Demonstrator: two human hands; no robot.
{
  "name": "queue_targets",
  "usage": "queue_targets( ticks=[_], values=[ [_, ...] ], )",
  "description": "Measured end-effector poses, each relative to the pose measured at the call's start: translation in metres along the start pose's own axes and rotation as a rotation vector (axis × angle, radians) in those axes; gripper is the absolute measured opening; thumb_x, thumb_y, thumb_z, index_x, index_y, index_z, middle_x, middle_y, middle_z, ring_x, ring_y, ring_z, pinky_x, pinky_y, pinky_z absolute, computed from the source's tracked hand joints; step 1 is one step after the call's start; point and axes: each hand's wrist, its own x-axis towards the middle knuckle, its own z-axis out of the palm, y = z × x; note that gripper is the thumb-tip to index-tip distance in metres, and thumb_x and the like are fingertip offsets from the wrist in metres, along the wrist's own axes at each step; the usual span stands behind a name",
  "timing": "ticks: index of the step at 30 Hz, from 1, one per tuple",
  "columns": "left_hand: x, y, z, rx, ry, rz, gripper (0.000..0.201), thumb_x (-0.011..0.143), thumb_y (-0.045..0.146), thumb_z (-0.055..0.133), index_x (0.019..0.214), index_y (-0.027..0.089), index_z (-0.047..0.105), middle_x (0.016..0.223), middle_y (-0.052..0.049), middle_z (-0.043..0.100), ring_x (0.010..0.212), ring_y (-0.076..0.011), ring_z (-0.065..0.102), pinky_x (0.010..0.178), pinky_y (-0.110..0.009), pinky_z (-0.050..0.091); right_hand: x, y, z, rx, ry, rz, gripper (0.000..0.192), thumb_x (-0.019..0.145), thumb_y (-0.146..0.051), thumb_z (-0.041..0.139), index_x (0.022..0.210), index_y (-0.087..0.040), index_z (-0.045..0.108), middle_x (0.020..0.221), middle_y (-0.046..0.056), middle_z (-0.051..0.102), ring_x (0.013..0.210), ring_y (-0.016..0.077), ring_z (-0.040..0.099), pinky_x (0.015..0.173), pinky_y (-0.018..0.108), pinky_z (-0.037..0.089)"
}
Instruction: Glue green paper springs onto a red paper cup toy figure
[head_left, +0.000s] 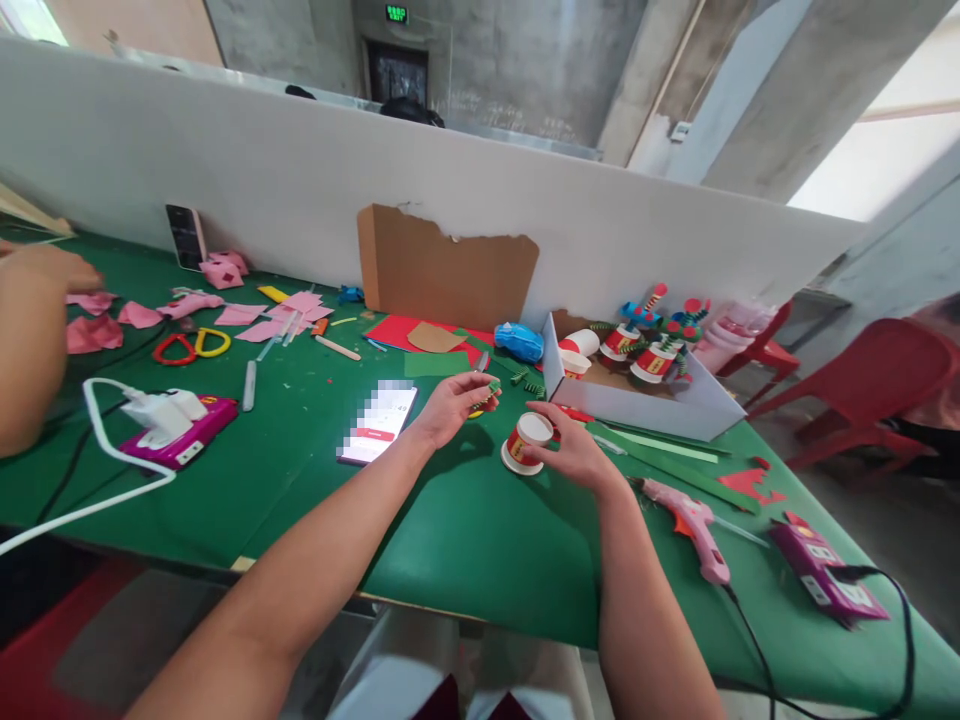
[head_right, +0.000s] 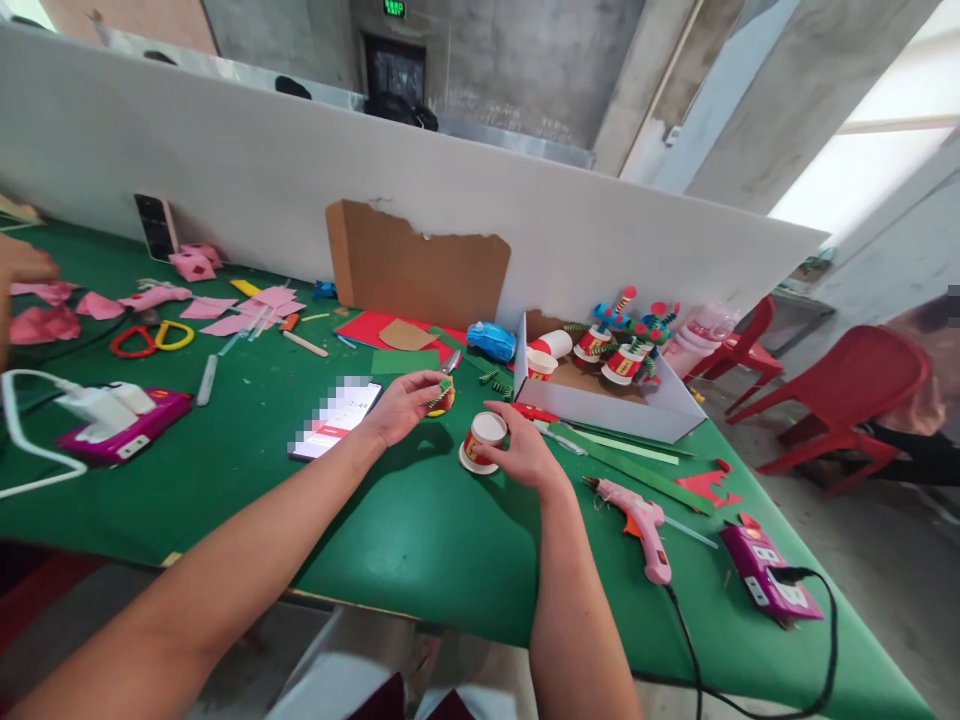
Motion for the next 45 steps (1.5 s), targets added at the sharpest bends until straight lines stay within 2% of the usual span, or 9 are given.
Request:
queue_targets(
  ticks=[2, 4, 9, 14, 18, 22, 34, 45],
  values=[
    [0.0, -0.001, 0.0, 0.023, 0.005, 0.009, 0.033, 0.061, 0.034, 0.084, 0.086, 0.017, 0.072, 0.078, -0.003, 0.071, 0.067, -0.0132, 0.065, 0.071, -0.03, 0.049, -0.003, -0.001, -0.003, 0.063, -0.042, -0.013, 0.066, 0.072, -0.027, 0.069, 0.134, -0.023, 0.047, 0.128, 0.008, 0.059, 0.115, 0.0226, 0.057, 0.1, 0.038, 0.043],
    [-0.001, -0.002, 0.0, 0.065, 0.018, 0.026, 0.032, 0.061, 0.035, 0.083, 0.086, 0.017, 0.073, 0.075, -0.002, 0.071, 0.066, -0.013, 0.064, 0.07, -0.029, 0.049, -0.004, -0.003, -0.003, 0.055, -0.02, 0.015, 0.071, 0.068, -0.029, 0.073, 0.134, -0.023, 0.047, 0.13, 0.009, 0.058, 0.118, 0.0244, 0.056, 0.102, 0.039, 0.042],
    [-0.002, -0.001, 0.005, 0.217, 0.007, 0.085, 0.028, 0.063, 0.034, 0.081, 0.084, 0.018, 0.073, 0.072, -0.001, 0.07, 0.066, -0.0127, 0.062, 0.068, -0.027, 0.05, 0.0, -0.002, -0.001, 0.039, 0.058, 0.075, 0.047, 0.067, -0.033, 0.074, 0.109, -0.02, 0.059, 0.108, 0.007, 0.066, 0.099, 0.0246, 0.063, 0.09, 0.042, 0.049],
    [-0.004, -0.002, 0.011, 0.507, 0.0, 0.215, 0.018, 0.068, 0.029, 0.076, 0.083, 0.019, 0.074, 0.079, -0.003, 0.072, 0.072, -0.0157, 0.063, 0.069, -0.028, 0.049, 0.001, 0.002, 0.0, 0.238, 0.118, 0.109, 0.051, 0.067, -0.038, 0.073, 0.11, -0.022, 0.052, 0.106, 0.004, 0.064, 0.095, 0.0207, 0.063, 0.083, 0.036, 0.051],
    [-0.006, -0.004, 0.012, 0.744, -0.018, 0.323, 0.014, 0.073, 0.027, 0.069, 0.083, 0.02, 0.074, 0.083, -0.004, 0.071, 0.074, -0.0173, 0.062, 0.069, -0.028, 0.047, 0.001, 0.0, 0.002, 0.265, 0.122, 0.111, 0.051, 0.062, -0.037, 0.076, 0.104, -0.022, 0.052, 0.101, 0.002, 0.063, 0.093, 0.0201, 0.062, 0.085, 0.036, 0.05],
    [-0.009, -0.003, 0.014, 0.885, -0.048, 0.401, 0.013, 0.074, 0.022, 0.066, 0.084, 0.021, 0.074, 0.084, -0.004, 0.071, 0.077, -0.0182, 0.063, 0.072, -0.03, 0.048, 0.003, -0.004, 0.004, 0.284, 0.092, 0.109, 0.05, 0.06, -0.032, 0.077, 0.103, -0.02, 0.053, 0.101, 0.002, 0.064, 0.095, 0.0205, 0.061, 0.087, 0.036, 0.049],
    [-0.008, -0.01, 0.013, 0.975, -0.063, 0.472, 0.014, 0.071, 0.016, 0.065, 0.08, 0.023, 0.072, 0.082, -0.004, 0.069, 0.078, -0.0197, 0.061, 0.074, -0.032, 0.046, 0.005, 0.003, 0.009, 0.213, 0.107, 0.077, 0.048, 0.061, -0.031, 0.077, 0.102, -0.02, 0.056, 0.103, 0.003, 0.065, 0.096, 0.0217, 0.062, 0.087, 0.038, 0.049],
    [-0.009, -0.008, 0.013, 1.036, -0.097, 0.466, 0.013, 0.072, 0.016, 0.063, 0.081, 0.022, 0.07, 0.081, -0.004, 0.067, 0.077, -0.0194, 0.06, 0.074, -0.032, 0.045, 0.006, 0.005, 0.01, 0.24, 0.086, 0.093, 0.049, 0.061, -0.028, 0.077, 0.104, -0.02, 0.056, 0.107, 0.003, 0.065, 0.099, 0.0223, 0.062, 0.091, 0.04, 0.048]
  ],
)
